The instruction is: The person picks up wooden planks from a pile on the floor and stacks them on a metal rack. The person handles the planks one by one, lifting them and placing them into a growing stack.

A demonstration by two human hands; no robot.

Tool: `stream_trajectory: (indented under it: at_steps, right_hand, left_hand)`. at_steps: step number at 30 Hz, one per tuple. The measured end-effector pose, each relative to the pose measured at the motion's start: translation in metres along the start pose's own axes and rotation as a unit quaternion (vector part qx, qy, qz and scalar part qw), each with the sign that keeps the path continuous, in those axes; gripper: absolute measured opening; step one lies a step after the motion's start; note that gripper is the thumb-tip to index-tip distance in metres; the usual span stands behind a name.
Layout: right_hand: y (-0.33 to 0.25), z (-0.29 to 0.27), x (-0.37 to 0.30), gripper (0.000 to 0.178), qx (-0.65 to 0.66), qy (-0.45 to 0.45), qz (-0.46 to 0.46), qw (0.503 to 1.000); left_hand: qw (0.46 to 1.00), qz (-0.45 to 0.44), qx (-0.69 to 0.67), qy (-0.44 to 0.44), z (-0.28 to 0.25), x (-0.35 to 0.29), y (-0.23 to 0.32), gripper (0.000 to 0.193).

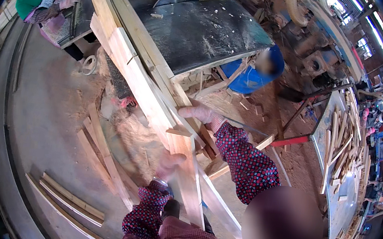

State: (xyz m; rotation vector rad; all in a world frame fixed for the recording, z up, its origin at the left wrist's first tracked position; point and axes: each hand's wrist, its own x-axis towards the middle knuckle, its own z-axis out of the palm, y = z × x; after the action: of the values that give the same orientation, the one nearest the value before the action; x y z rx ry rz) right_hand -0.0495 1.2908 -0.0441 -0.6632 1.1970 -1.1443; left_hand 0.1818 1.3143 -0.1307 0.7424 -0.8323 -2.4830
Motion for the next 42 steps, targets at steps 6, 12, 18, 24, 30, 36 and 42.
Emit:
stream_trajectory:
  at_steps: [6, 12, 18, 24, 30, 36, 42]
  right_hand:
    - [-0.009, 0.02, 0.018, 0.068, -0.018, -0.043, -0.047, 0.998]
    - [-0.07, 0.032, 0.086, 0.05, 0.015, -0.021, -0.042, 0.999]
    - [-0.109, 0.062, 0.098, 0.067, -0.373, 0.196, -0.086, 0.903]
    - [-0.061, 0.057, 0.039, 0.066, -0.416, 0.255, -0.118, 0.865]
    - [-0.054, 0.056, 0.016, 0.07, -0.381, 0.253, -0.156, 0.876]
    - [-0.031, 0.05, 0.0, 0.069, -0.253, 0.254, -0.121, 0.926]
    - [-0.007, 0.031, -0.016, 0.057, -0.144, 0.241, -0.215, 0.936]
  left_hand:
    - [1.0, -0.017, 0.008, 0.001, -0.018, 0.014, 0.03, 0.05]
    - [0.986, 0.128, 0.066, -0.088, -0.006, 0.064, 0.145, 0.056]
    - [0.907, 0.24, 0.343, -0.038, -0.028, 0.076, 0.202, 0.07]
    - [0.99, 0.131, 0.032, 0.03, -0.014, 0.042, 0.175, 0.07]
    - [0.99, 0.114, 0.035, 0.072, -0.011, 0.032, 0.161, 0.066]
    - [0.983, 0.129, 0.068, 0.109, -0.001, 0.02, 0.146, 0.063]
    - [0.979, 0.139, 0.128, 0.075, 0.022, 0.014, 0.129, 0.061]
